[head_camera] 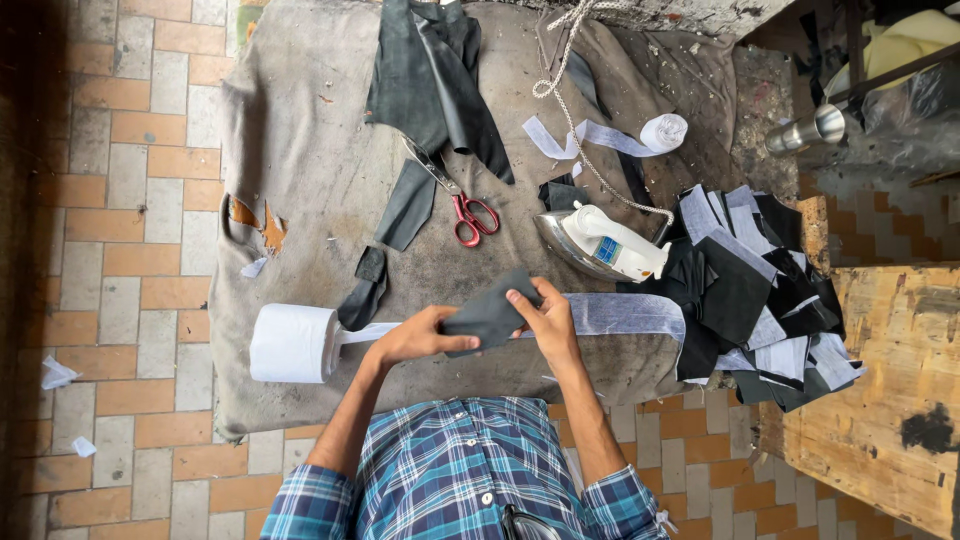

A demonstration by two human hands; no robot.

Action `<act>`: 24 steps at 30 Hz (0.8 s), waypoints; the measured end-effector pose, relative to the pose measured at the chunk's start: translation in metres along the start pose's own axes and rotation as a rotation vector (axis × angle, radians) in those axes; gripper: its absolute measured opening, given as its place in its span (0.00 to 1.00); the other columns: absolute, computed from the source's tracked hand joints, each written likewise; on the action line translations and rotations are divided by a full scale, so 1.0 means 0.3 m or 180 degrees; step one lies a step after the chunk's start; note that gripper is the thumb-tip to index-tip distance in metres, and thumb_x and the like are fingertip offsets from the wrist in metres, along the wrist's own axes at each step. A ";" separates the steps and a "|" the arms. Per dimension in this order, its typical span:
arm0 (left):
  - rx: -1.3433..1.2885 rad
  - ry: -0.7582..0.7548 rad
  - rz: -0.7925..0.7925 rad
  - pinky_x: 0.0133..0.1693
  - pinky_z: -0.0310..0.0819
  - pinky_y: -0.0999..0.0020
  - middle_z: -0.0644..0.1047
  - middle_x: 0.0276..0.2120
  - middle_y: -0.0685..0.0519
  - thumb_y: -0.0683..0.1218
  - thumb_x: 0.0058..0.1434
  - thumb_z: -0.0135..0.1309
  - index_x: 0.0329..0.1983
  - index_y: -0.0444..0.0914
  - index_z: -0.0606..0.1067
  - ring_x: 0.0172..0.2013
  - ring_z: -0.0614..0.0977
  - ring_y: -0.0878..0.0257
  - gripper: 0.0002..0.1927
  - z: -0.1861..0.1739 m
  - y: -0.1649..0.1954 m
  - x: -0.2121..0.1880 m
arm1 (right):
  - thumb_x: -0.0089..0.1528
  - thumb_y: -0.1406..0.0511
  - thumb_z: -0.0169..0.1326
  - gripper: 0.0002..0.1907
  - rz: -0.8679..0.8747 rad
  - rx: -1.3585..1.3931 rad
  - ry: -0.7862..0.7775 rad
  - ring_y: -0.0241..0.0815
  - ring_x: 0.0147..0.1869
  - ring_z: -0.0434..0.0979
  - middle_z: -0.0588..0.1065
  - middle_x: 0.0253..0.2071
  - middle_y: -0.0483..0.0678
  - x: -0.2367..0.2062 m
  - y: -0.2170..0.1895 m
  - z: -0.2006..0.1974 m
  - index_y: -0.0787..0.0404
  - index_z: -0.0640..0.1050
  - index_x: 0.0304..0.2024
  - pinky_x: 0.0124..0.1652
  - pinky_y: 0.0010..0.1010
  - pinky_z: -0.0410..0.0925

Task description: The person pulls a strip of white fusible interfacing from a roll, lays it over a dark fabric piece on a padded table, and presses it with a clothes iron. They repeat the cycle for successive fabric pieces, smoothing the strip flat before and after ironing.

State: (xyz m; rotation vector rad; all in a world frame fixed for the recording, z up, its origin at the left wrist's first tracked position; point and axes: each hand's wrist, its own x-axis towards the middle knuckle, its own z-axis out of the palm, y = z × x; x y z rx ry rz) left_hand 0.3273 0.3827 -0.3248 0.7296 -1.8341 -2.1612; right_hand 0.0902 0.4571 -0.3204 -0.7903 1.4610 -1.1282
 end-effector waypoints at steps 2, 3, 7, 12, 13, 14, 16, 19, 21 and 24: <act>-0.0566 0.0263 -0.0209 0.37 0.78 0.73 0.86 0.34 0.56 0.53 0.62 0.61 0.44 0.35 0.81 0.35 0.84 0.69 0.17 0.001 -0.054 -0.019 | 0.65 0.64 0.59 0.13 0.0014 0.0087 0.0168 0.32 0.33 0.78 0.79 0.35 0.47 0.012 0.007 0.008 0.67 0.76 0.46 0.24 0.24 0.70; -0.0841 0.0389 -0.0318 0.37 0.79 0.74 0.86 0.33 0.56 0.54 0.61 0.60 0.42 0.36 0.82 0.34 0.86 0.69 0.17 -0.005 -0.083 -0.024 | 0.65 0.64 0.59 0.13 0.0067 0.0064 0.0205 0.32 0.33 0.79 0.79 0.36 0.46 0.022 0.016 0.014 0.66 0.75 0.46 0.24 0.24 0.71; -0.0082 0.1359 -0.0725 0.31 0.75 0.72 0.86 0.30 0.51 0.54 0.63 0.61 0.36 0.34 0.83 0.29 0.82 0.69 0.18 -0.062 -0.178 -0.008 | 0.64 0.65 0.59 0.13 0.0051 -0.0029 0.0134 0.31 0.35 0.80 0.80 0.37 0.46 0.082 0.069 0.045 0.65 0.74 0.47 0.24 0.24 0.73; 0.1129 0.1930 -0.0930 0.32 0.76 0.72 0.85 0.27 0.50 0.58 0.65 0.60 0.31 0.34 0.80 0.28 0.87 0.65 0.21 -0.074 -0.219 0.011 | 0.64 0.63 0.62 0.16 -0.0458 -0.1023 0.0321 0.38 0.40 0.82 0.80 0.38 0.49 0.115 0.100 0.130 0.67 0.75 0.48 0.35 0.29 0.74; 0.1564 0.2008 -0.0863 0.32 0.75 0.68 0.84 0.27 0.49 0.58 0.63 0.62 0.33 0.34 0.79 0.30 0.85 0.61 0.21 -0.059 -0.228 0.003 | 0.64 0.62 0.63 0.17 -0.0756 -0.1413 0.0443 0.40 0.42 0.83 0.81 0.39 0.49 0.108 0.102 0.141 0.66 0.75 0.49 0.40 0.30 0.74; 0.1997 0.2075 -0.0789 0.33 0.74 0.63 0.82 0.28 0.49 0.58 0.62 0.63 0.34 0.35 0.78 0.32 0.84 0.56 0.21 -0.038 -0.242 -0.011 | 0.63 0.62 0.64 0.19 -0.0964 -0.1732 0.0498 0.43 0.44 0.81 0.79 0.41 0.51 0.097 0.110 0.145 0.65 0.74 0.51 0.42 0.33 0.72; 0.2706 0.2190 -0.0627 0.34 0.72 0.56 0.81 0.31 0.49 0.58 0.57 0.65 0.35 0.37 0.77 0.35 0.82 0.50 0.20 -0.001 -0.254 -0.038 | 0.61 0.63 0.66 0.23 -0.1358 -0.2375 0.0607 0.50 0.47 0.77 0.76 0.44 0.54 0.063 0.126 0.145 0.65 0.73 0.53 0.48 0.39 0.69; 0.3174 0.2182 -0.0499 0.37 0.70 0.50 0.80 0.35 0.51 0.56 0.50 0.67 0.35 0.40 0.79 0.40 0.79 0.48 0.17 0.047 -0.287 -0.093 | 0.61 0.62 0.63 0.30 -0.0962 -0.1986 0.0480 0.51 0.53 0.75 0.70 0.52 0.57 0.010 0.153 0.126 0.64 0.67 0.61 0.49 0.38 0.70; 0.3027 0.1941 -0.0533 0.42 0.69 0.50 0.80 0.38 0.54 0.54 0.52 0.66 0.35 0.43 0.79 0.44 0.78 0.50 0.14 0.064 -0.316 -0.128 | 0.61 0.62 0.62 0.31 -0.1031 -0.1906 0.0453 0.52 0.57 0.74 0.69 0.55 0.57 -0.025 0.181 0.102 0.63 0.65 0.62 0.52 0.38 0.71; 0.2863 0.1609 -0.0482 0.39 0.71 0.49 0.81 0.35 0.54 0.53 0.53 0.66 0.32 0.42 0.79 0.41 0.80 0.49 0.12 0.093 -0.363 -0.159 | 0.61 0.62 0.62 0.30 -0.1432 -0.2270 0.0423 0.56 0.63 0.69 0.67 0.58 0.58 -0.079 0.230 0.049 0.64 0.66 0.62 0.60 0.43 0.66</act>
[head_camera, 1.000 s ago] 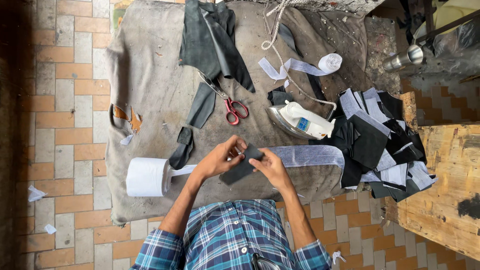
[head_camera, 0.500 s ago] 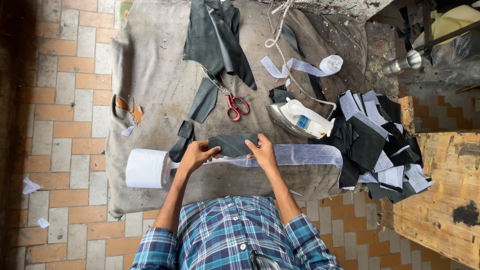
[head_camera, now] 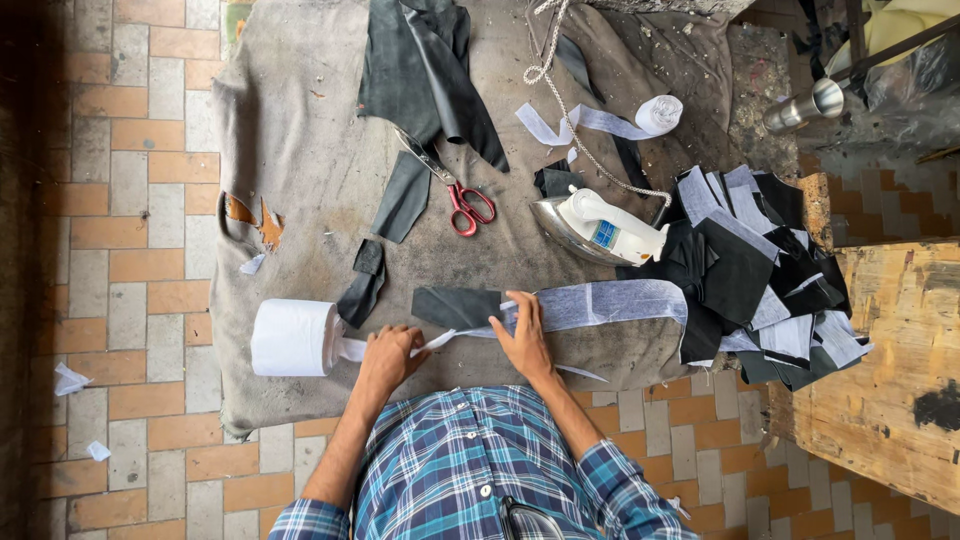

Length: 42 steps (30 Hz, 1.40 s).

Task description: The person pulls a strip of white fusible interfacing from a roll, lays it over a dark fabric piece on a padded table, and presses it with a clothes iron. They repeat the cycle for successive fabric pieces, smoothing the strip flat before and after ironing.

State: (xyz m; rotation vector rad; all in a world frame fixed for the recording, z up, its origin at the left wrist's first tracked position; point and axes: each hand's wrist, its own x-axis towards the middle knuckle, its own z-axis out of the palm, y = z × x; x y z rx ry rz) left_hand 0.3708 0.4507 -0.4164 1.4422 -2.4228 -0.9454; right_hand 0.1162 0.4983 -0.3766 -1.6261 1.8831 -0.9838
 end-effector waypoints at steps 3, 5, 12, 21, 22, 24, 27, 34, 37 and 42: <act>-0.0516 -0.0145 -0.0012 0.39 0.77 0.53 0.81 0.32 0.52 0.55 0.56 0.64 0.34 0.41 0.77 0.37 0.83 0.49 0.15 0.037 -0.003 -0.018 | 0.60 0.61 0.63 0.28 0.0024 -0.0575 -0.0200 0.58 0.66 0.64 0.66 0.61 0.58 -0.064 0.060 -0.029 0.63 0.70 0.59 0.63 0.46 0.61; -0.0560 -0.0235 -0.0190 0.38 0.77 0.52 0.81 0.33 0.49 0.55 0.62 0.62 0.39 0.40 0.76 0.37 0.83 0.47 0.15 0.053 0.005 -0.011 | 0.59 0.59 0.64 0.27 0.0169 -0.0863 -0.0372 0.58 0.67 0.63 0.66 0.63 0.56 -0.096 0.097 -0.048 0.62 0.72 0.57 0.63 0.48 0.60; -0.0648 0.1338 -0.0053 0.32 0.75 0.52 0.79 0.36 0.39 0.56 0.61 0.59 0.46 0.32 0.67 0.36 0.82 0.40 0.25 0.027 0.065 0.075 | 0.58 0.59 0.65 0.31 0.0466 -0.0937 -0.0365 0.58 0.65 0.64 0.66 0.63 0.54 -0.166 0.186 -0.143 0.59 0.71 0.61 0.62 0.48 0.62; -0.0014 -0.0151 -0.0045 0.41 0.77 0.55 0.80 0.35 0.50 0.63 0.58 0.66 0.38 0.40 0.76 0.39 0.82 0.50 0.24 0.026 0.070 0.113 | 0.47 0.59 0.74 0.25 0.1017 -0.1308 -0.0599 0.54 0.64 0.62 0.65 0.56 0.50 -0.134 0.216 -0.169 0.50 0.77 0.44 0.61 0.46 0.60; 0.0017 -0.0197 0.0047 0.40 0.75 0.54 0.80 0.34 0.52 0.61 0.55 0.67 0.38 0.41 0.77 0.40 0.81 0.51 0.22 0.037 0.068 0.109 | 0.45 0.59 0.75 0.23 0.1033 -0.1457 -0.0620 0.53 0.65 0.62 0.65 0.57 0.49 -0.125 0.215 -0.173 0.50 0.77 0.39 0.61 0.46 0.59; 0.0061 -0.0306 0.0224 0.40 0.71 0.52 0.80 0.33 0.55 0.57 0.51 0.69 0.38 0.44 0.79 0.42 0.79 0.52 0.19 0.062 0.070 0.094 | 0.44 0.60 0.75 0.24 0.0862 -0.1291 -0.0726 0.53 0.66 0.62 0.66 0.59 0.47 -0.106 0.214 -0.189 0.52 0.76 0.38 0.58 0.48 0.57; 0.0054 -0.0494 0.0313 0.43 0.70 0.55 0.80 0.35 0.58 0.50 0.49 0.70 0.41 0.44 0.76 0.45 0.78 0.55 0.18 0.074 0.068 0.087 | 0.47 0.62 0.72 0.26 0.0756 -0.1156 -0.0881 0.50 0.64 0.65 0.69 0.56 0.45 -0.081 0.213 -0.211 0.53 0.75 0.45 0.57 0.49 0.56; 0.0032 -0.0500 0.0336 0.43 0.70 0.55 0.78 0.38 0.57 0.44 0.48 0.69 0.40 0.44 0.74 0.47 0.79 0.56 0.19 0.019 0.036 0.053 | 0.55 0.59 0.68 0.20 0.0648 -0.1023 -0.0709 0.49 0.60 0.69 0.71 0.51 0.47 -0.110 0.205 -0.205 0.54 0.76 0.46 0.55 0.44 0.60; 0.0275 -0.0270 0.0343 0.43 0.69 0.54 0.77 0.40 0.55 0.43 0.45 0.69 0.40 0.42 0.74 0.47 0.79 0.55 0.20 -0.003 0.022 0.018 | 0.54 0.60 0.67 0.18 0.0583 -0.0979 -0.0947 0.49 0.59 0.68 0.70 0.50 0.46 -0.129 0.194 -0.187 0.53 0.77 0.44 0.55 0.45 0.60; 0.1121 0.0038 0.0272 0.45 0.69 0.58 0.77 0.38 0.55 0.40 0.60 0.61 0.43 0.42 0.75 0.44 0.79 0.57 0.10 -0.039 0.001 -0.028 | 0.55 0.61 0.67 0.18 0.1000 -0.1207 -0.1422 0.50 0.61 0.67 0.69 0.51 0.46 -0.074 0.162 -0.168 0.53 0.76 0.45 0.56 0.46 0.60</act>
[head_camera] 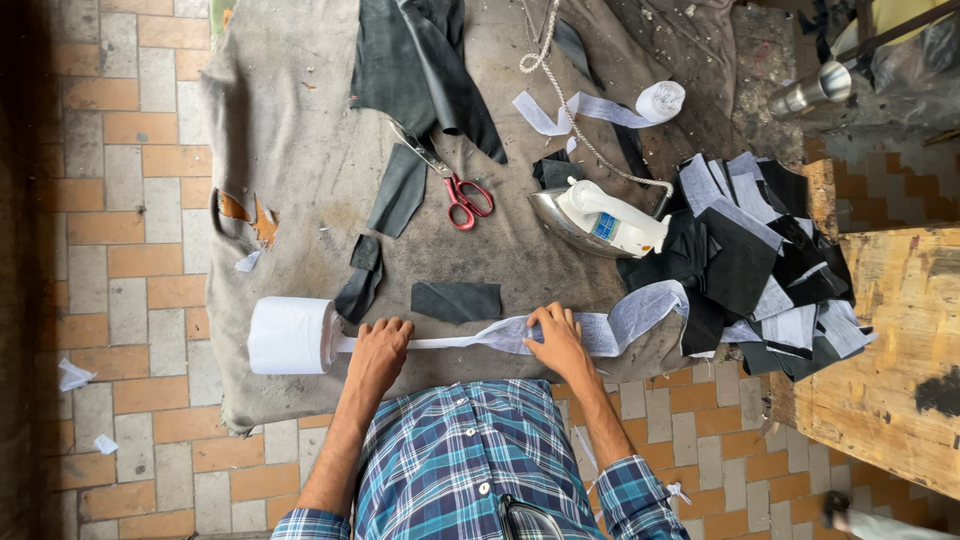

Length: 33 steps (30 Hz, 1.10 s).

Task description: The person pulls a strip of white fusible interfacing from a roll, lays it over a dark fabric piece on a padded table, and presses it with a clothes iron. They repeat the cycle for successive fabric pieces, smoothing the strip flat before and after ironing.

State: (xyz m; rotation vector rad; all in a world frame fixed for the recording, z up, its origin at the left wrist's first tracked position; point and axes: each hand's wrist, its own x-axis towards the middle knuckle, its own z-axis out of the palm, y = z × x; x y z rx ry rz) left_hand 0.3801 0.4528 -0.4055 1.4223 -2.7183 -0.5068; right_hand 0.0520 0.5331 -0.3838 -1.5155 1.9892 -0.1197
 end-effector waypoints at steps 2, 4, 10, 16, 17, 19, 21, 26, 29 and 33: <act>-0.0195 -0.0142 -0.0098 0.44 0.68 0.57 0.77 0.38 0.54 0.42 0.58 0.60 0.41 0.41 0.75 0.44 0.79 0.56 0.09 -0.020 -0.013 -0.016 | 0.51 0.61 0.70 0.24 0.0032 -0.0068 -0.0215 0.50 0.62 0.66 0.68 0.52 0.46 0.016 -0.017 -0.024 0.53 0.75 0.47 0.57 0.47 0.60; -0.0470 -0.0183 -0.0113 0.43 0.69 0.56 0.77 0.37 0.53 0.43 0.57 0.60 0.40 0.41 0.75 0.44 0.80 0.55 0.08 -0.044 -0.025 -0.022 | 0.45 0.62 0.73 0.32 -0.0016 -0.0123 -0.0462 0.51 0.63 0.64 0.67 0.53 0.47 0.018 -0.019 -0.051 0.54 0.73 0.49 0.59 0.49 0.60; -0.1367 0.0046 0.0015 0.40 0.74 0.55 0.77 0.38 0.49 0.44 0.62 0.57 0.41 0.39 0.76 0.39 0.81 0.50 0.07 -0.111 -0.052 -0.011 | 0.47 0.59 0.71 0.30 -0.0767 0.0040 0.0244 0.54 0.66 0.64 0.67 0.59 0.49 -0.072 0.062 -0.045 0.55 0.75 0.49 0.61 0.49 0.59; -0.1615 -0.0239 -0.0130 0.41 0.76 0.56 0.78 0.38 0.49 0.47 0.62 0.59 0.44 0.40 0.76 0.40 0.82 0.51 0.10 -0.190 -0.046 0.021 | 0.63 0.66 0.59 0.09 -0.0827 0.0619 0.0783 0.49 0.59 0.77 0.77 0.50 0.48 -0.088 0.177 -0.016 0.58 0.79 0.47 0.55 0.39 0.70; -0.1707 -0.0349 -0.0219 0.41 0.76 0.57 0.79 0.39 0.50 0.49 0.60 0.60 0.45 0.40 0.76 0.40 0.83 0.51 0.13 -0.205 -0.044 0.026 | 0.64 0.65 0.57 0.10 -0.0467 0.0949 0.0427 0.47 0.57 0.79 0.79 0.49 0.47 -0.075 0.191 -0.028 0.58 0.79 0.48 0.53 0.37 0.71; -0.1791 -0.0420 -0.0215 0.41 0.77 0.57 0.80 0.39 0.50 0.52 0.53 0.64 0.45 0.40 0.76 0.40 0.83 0.51 0.19 -0.228 -0.043 0.040 | 0.67 0.64 0.55 0.11 0.0257 0.1590 -0.0292 0.43 0.53 0.83 0.82 0.46 0.46 -0.040 0.216 -0.076 0.57 0.79 0.51 0.49 0.34 0.73; -0.1773 -0.0349 -0.0012 0.41 0.76 0.56 0.80 0.39 0.48 0.54 0.45 0.68 0.44 0.39 0.76 0.40 0.82 0.49 0.26 -0.240 -0.043 0.052 | 0.63 0.59 0.57 0.18 0.0526 0.2343 -0.0656 0.44 0.51 0.81 0.82 0.44 0.50 -0.009 0.226 -0.129 0.56 0.75 0.54 0.46 0.34 0.71; -0.1670 -0.0144 -0.0071 0.43 0.76 0.56 0.81 0.40 0.49 0.54 0.54 0.65 0.45 0.37 0.77 0.42 0.82 0.50 0.21 -0.233 -0.064 0.048 | 0.48 0.51 0.70 0.38 -0.0287 0.1404 -0.1008 0.44 0.50 0.76 0.71 0.43 0.50 0.011 0.196 -0.228 0.54 0.68 0.55 0.49 0.40 0.70; -0.1620 0.0017 -0.0047 0.42 0.74 0.56 0.80 0.37 0.49 0.55 0.50 0.66 0.44 0.37 0.77 0.41 0.80 0.52 0.24 -0.224 -0.086 0.036 | 0.41 0.54 0.75 0.39 -0.0547 0.0474 -0.1039 0.47 0.49 0.74 0.65 0.46 0.48 0.000 0.171 -0.233 0.57 0.71 0.48 0.48 0.44 0.70; -0.1505 -0.0031 -0.0170 0.40 0.72 0.57 0.79 0.33 0.49 0.57 0.45 0.68 0.41 0.37 0.77 0.37 0.77 0.52 0.26 -0.216 -0.096 0.026 | 0.52 0.62 0.68 0.19 -0.1280 0.0014 -0.0252 0.46 0.50 0.74 0.66 0.48 0.46 -0.006 0.188 -0.224 0.50 0.77 0.44 0.50 0.39 0.70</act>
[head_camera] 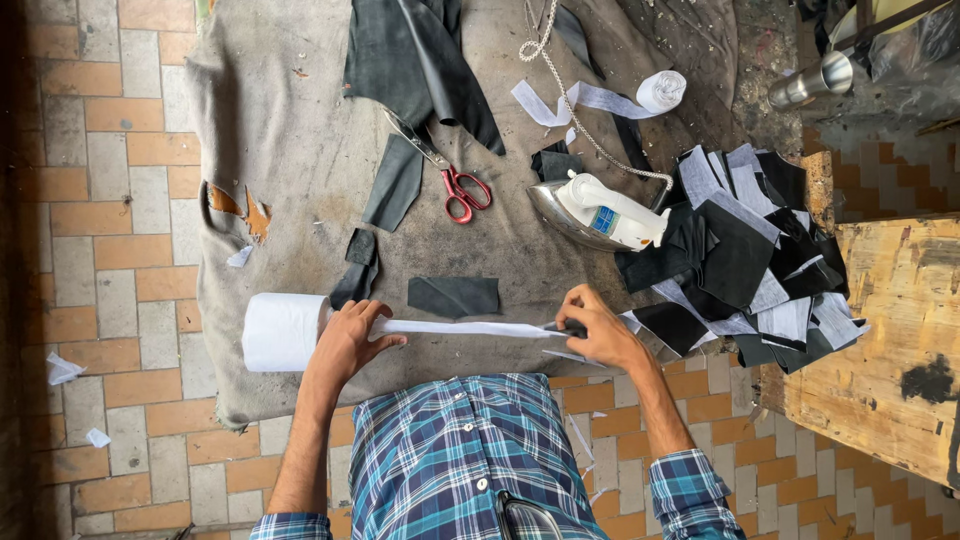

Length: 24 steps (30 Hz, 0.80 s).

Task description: The person pulls a strip of white fusible interfacing from a roll, lays it over a dark fabric piece on a padded table, and presses it with a clothes iron. They repeat the cycle for successive fabric pieces, smoothing the strip flat before and after ironing.

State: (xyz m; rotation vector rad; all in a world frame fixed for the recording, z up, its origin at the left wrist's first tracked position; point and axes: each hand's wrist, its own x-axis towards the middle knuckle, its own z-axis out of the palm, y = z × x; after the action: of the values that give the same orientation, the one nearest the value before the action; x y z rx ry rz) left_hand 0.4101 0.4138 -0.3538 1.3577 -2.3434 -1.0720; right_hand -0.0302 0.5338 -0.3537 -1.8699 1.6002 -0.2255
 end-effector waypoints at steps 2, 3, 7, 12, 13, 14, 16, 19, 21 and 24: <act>0.0039 0.0040 0.0030 0.39 0.72 0.57 0.79 0.33 0.50 0.58 0.47 0.67 0.41 0.36 0.77 0.36 0.76 0.53 0.26 0.003 0.000 -0.002 | 0.58 0.63 0.65 0.15 0.0086 0.0462 0.0185 0.44 0.50 0.75 0.72 0.45 0.43 0.003 0.034 -0.009 0.49 0.79 0.47 0.49 0.35 0.70; 0.0058 0.0058 0.0047 0.39 0.72 0.57 0.79 0.34 0.50 0.58 0.48 0.67 0.41 0.36 0.77 0.36 0.76 0.53 0.26 0.005 0.000 -0.004 | 0.61 0.63 0.62 0.15 0.0593 0.1031 -0.0007 0.40 0.48 0.77 0.76 0.44 0.40 0.004 0.053 -0.019 0.51 0.79 0.52 0.47 0.32 0.71; 0.0023 0.0122 0.0099 0.39 0.71 0.57 0.79 0.34 0.50 0.60 0.50 0.65 0.41 0.36 0.77 0.36 0.76 0.54 0.26 0.014 0.002 -0.003 | 0.61 0.66 0.57 0.21 0.1715 0.2449 -0.0152 0.34 0.41 0.75 0.76 0.31 0.41 -0.001 0.090 -0.046 0.49 0.73 0.58 0.43 0.27 0.69; 0.0097 0.0049 0.0070 0.38 0.71 0.58 0.79 0.33 0.49 0.61 0.50 0.65 0.41 0.36 0.78 0.35 0.76 0.54 0.27 0.022 -0.002 -0.005 | 0.61 0.55 0.59 0.19 0.2109 0.2401 -0.0713 0.40 0.40 0.65 0.67 0.46 0.43 -0.008 0.061 -0.052 0.52 0.69 0.50 0.35 0.34 0.58; 0.0111 0.0047 0.0046 0.38 0.71 0.58 0.79 0.33 0.49 0.61 0.49 0.65 0.41 0.36 0.78 0.35 0.75 0.54 0.27 0.022 -0.004 -0.005 | 0.58 0.55 0.59 0.21 0.2012 0.2128 -0.0859 0.41 0.43 0.68 0.69 0.51 0.41 -0.005 0.048 -0.056 0.50 0.67 0.49 0.35 0.35 0.61; 0.0128 0.0041 0.0018 0.38 0.71 0.58 0.78 0.32 0.49 0.61 0.49 0.65 0.41 0.36 0.78 0.35 0.75 0.54 0.27 0.023 -0.007 -0.007 | 0.51 0.55 0.67 0.29 0.1409 0.1700 -0.0768 0.43 0.48 0.68 0.67 0.51 0.44 -0.002 0.032 -0.054 0.52 0.67 0.49 0.41 0.35 0.62; 0.0157 0.0051 0.0002 0.38 0.71 0.58 0.78 0.32 0.49 0.61 0.50 0.65 0.41 0.36 0.78 0.34 0.75 0.54 0.27 0.025 -0.014 -0.008 | 0.38 0.56 0.82 0.47 0.0204 0.0834 -0.0577 0.49 0.59 0.67 0.64 0.50 0.50 0.001 0.000 -0.054 0.57 0.66 0.50 0.52 0.36 0.63; 0.0208 0.0057 0.0003 0.38 0.71 0.58 0.77 0.31 0.49 0.61 0.53 0.64 0.41 0.36 0.78 0.34 0.74 0.55 0.26 0.031 -0.028 -0.009 | 0.47 0.63 0.73 0.28 0.0595 0.0458 -0.0723 0.46 0.56 0.76 0.63 0.52 0.48 -0.003 -0.035 -0.058 0.57 0.73 0.45 0.52 0.32 0.71; 0.0256 0.0040 -0.0015 0.38 0.70 0.58 0.77 0.32 0.50 0.61 0.55 0.63 0.41 0.36 0.79 0.34 0.74 0.55 0.25 0.039 -0.035 -0.008 | 0.51 0.66 0.68 0.17 0.0624 0.0630 -0.0528 0.45 0.58 0.75 0.64 0.55 0.45 -0.009 -0.039 -0.070 0.58 0.79 0.41 0.51 0.31 0.71; 0.0262 -0.0048 -0.0128 0.37 0.71 0.60 0.78 0.32 0.50 0.61 0.54 0.63 0.42 0.36 0.79 0.34 0.74 0.57 0.25 0.047 -0.040 -0.007 | 0.58 0.66 0.64 0.07 0.0527 0.0900 -0.0144 0.43 0.55 0.75 0.70 0.50 0.45 -0.009 -0.014 -0.097 0.59 0.82 0.39 0.50 0.32 0.70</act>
State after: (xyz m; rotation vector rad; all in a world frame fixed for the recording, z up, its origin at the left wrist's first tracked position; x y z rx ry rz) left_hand 0.4117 0.4188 -0.3717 1.4362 -2.4054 -1.0104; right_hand -0.0428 0.5260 -0.3280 -1.5114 1.5915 -0.3167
